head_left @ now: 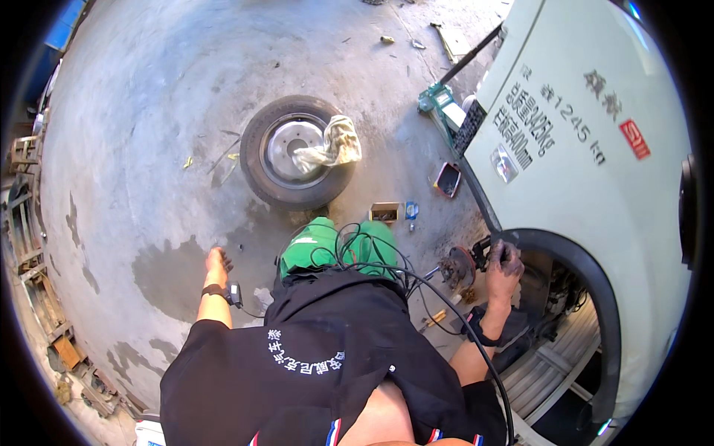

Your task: The person uses pliers and a screwdriver to work on a wheel hub assembly, then walks across the shop to retrieve a hammer and uses it to strike a chisel against the brake rotor.

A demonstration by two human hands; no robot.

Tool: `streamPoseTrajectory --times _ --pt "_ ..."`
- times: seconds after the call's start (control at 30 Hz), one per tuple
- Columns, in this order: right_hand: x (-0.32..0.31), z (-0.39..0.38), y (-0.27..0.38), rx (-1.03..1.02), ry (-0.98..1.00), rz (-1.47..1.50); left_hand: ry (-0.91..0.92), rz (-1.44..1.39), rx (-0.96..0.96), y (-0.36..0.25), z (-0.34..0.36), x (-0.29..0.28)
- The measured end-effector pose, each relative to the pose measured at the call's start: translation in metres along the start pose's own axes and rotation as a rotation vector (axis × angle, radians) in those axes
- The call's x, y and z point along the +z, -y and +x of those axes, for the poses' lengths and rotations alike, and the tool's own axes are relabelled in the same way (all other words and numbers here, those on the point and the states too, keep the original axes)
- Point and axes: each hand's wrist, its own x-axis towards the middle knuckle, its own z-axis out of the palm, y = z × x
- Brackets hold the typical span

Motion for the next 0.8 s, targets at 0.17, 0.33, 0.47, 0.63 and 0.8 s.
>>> streamPoseTrajectory --times 0.17,0.33,0.47,0.63,0.8 --pt "0.028 0.075 0.078 -0.299 0.068 -0.098 -0.037 0.065 0.127 -0.006 -0.003 0.034" --pt "0.061 0.161 0.144 -0.441 0.135 -0.135 -0.109 -0.029 0.020 0.009 -0.009 0.061" --pt "0.103 0.248 0.203 -0.555 0.120 -0.077 -0.150 -0.253 -0.206 0.031 0.014 0.072" --pt "0.180 0.380 0.279 -0.572 0.239 0.006 -0.268 -0.386 -0.318 -0.005 0.021 0.153" --pt "0.363 0.552 0.311 -0.727 0.297 0.073 -0.379 -0.279 -0.169 -0.109 -0.008 0.243"
